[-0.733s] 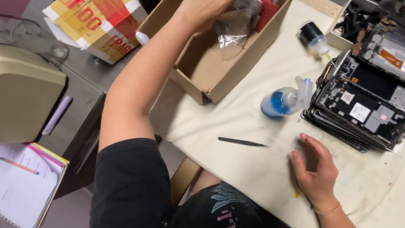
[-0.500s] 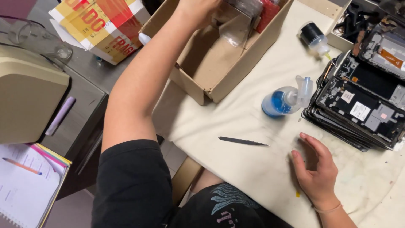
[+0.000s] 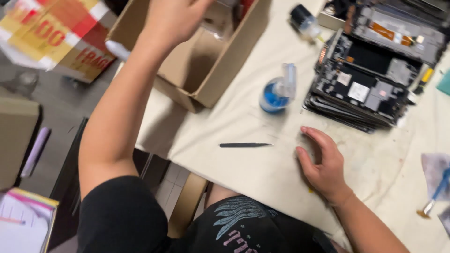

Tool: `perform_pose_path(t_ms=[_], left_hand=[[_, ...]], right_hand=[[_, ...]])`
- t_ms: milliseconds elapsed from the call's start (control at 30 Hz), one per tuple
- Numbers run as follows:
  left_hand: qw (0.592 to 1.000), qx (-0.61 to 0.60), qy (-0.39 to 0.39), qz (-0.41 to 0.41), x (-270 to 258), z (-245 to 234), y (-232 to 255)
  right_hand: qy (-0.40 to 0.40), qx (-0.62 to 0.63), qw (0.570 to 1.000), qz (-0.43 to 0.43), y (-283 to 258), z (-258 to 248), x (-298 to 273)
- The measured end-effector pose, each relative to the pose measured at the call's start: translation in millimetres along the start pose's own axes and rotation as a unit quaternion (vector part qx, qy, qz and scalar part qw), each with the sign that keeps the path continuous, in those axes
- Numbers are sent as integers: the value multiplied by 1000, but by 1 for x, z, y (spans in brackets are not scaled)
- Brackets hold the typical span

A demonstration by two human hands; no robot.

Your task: The person works on a disassembled smartphone, using tweezers to peel back a ribbon cable and a brush to clean the screen surface. They then wipe the screen with a cloth.

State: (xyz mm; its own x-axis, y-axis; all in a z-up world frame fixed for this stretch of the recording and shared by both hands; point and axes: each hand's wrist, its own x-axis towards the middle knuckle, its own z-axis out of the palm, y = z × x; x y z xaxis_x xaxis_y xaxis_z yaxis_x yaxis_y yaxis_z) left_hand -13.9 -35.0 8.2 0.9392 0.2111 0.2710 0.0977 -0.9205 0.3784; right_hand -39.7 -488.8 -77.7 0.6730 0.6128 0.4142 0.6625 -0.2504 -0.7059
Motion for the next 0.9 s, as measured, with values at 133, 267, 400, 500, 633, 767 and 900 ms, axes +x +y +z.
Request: perform_pose_path(t_ms=[133, 267, 400, 500, 633, 767, 900], left_hand=[[944, -97, 275, 154, -51, -42, 107], [896, -231, 82, 370, -123, -43, 176], [822, -434, 204, 309, -127, 96, 249], [874, -437, 80, 198, -105, 127, 271], [894, -436, 100, 31, -82, 161, 265], [874, -479, 60, -61, -76, 183, 248], [863, -499, 39, -74, -82, 195, 239]], right_hand=[[16, -7, 1000, -3, 2, -3, 1], [56, -30, 997, -52, 10, -8, 4], [151, -48, 986, -46, 32, -25, 7], [208, -71, 975, -33, 41, -46, 13], [297, -57, 953, 22, 52, -68, 20], [263, 71, 947, 170, 89, -75, 9], [208, 127, 945, 220, 82, -70, 9]])
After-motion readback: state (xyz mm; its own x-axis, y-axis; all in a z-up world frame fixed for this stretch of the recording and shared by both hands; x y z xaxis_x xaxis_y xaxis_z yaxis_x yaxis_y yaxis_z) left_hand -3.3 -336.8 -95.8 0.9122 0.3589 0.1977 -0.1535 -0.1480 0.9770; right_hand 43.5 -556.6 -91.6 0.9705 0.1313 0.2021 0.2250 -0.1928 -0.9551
